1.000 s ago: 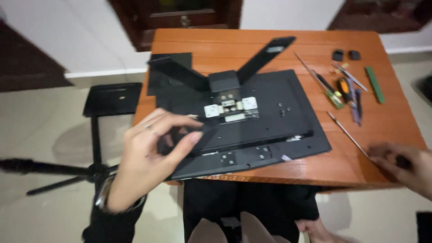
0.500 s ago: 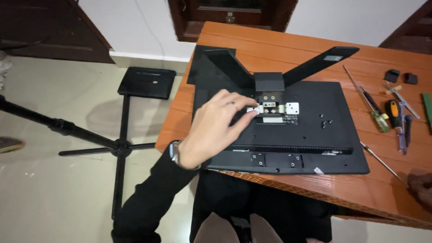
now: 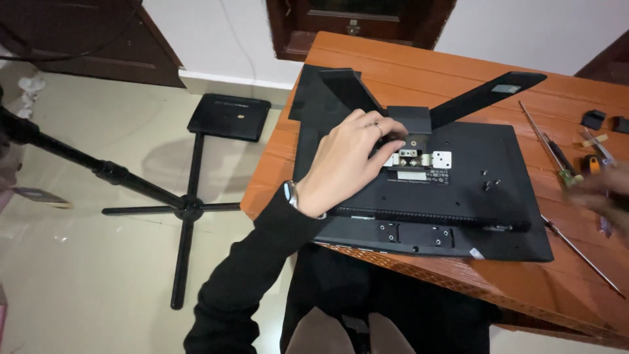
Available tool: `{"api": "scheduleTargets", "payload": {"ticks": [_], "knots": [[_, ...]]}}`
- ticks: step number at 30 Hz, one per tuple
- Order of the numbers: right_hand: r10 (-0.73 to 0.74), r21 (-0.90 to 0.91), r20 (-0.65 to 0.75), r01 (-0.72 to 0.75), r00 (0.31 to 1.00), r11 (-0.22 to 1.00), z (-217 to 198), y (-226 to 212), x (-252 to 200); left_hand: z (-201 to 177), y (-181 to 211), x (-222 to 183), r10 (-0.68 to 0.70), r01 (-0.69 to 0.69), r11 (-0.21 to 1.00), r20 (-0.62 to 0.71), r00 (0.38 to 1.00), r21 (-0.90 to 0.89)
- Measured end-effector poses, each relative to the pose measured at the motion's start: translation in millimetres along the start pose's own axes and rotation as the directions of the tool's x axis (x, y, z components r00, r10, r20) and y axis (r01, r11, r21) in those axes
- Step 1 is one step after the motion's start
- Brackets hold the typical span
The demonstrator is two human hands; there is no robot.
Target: Attaching a monitor base to the back of a computer monitor using a screwdriver and screws.
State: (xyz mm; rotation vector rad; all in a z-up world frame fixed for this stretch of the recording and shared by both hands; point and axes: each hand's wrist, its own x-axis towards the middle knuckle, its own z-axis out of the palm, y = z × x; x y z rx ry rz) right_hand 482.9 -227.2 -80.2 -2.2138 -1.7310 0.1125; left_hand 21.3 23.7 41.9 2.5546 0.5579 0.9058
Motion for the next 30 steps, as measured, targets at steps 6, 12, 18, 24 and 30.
{"api": "scheduleTargets", "payload": {"ticks": [6, 12, 18, 24, 30], "knots": [[-0.261, -0.244, 0.167, 0.296, 0.951, 0.923, -82.8, -243.7, 72.0, 17.3, -7.1, -6.9, -0.003, -0.021, 0.99, -0.165, 0.986, -0.142], [-0.431, -0.017, 0.233, 0.447, 0.872, 0.894, -63.6, -299.7, 121.1, 25.0, -12.6, -12.0, -0.005, -0.02, 0.992, -0.191, 0.982, -0.126], [-0.271, -0.086, 0.38, 0.326, 0.884, 0.941, -36.6, -320.4, 140.7, 27.2, -9.8, -17.3, 0.014, -0.02, 0.999, -0.224, 0.975, -0.029], [-0.12, -0.185, 0.416, 0.213, 0.901, 0.959, -43.4, -334.5, 140.3, 25.3, -8.8, -18.6, 0.031, -0.035, 0.999, -0.207, 0.978, -0.018], [-0.144, -0.125, 0.449, 0.221, 0.882, 0.967, -41.4, -334.8, 146.1, 25.9, -9.6, -19.2, 0.03, -0.034, 0.999, -0.213, 0.977, -0.014]]}}
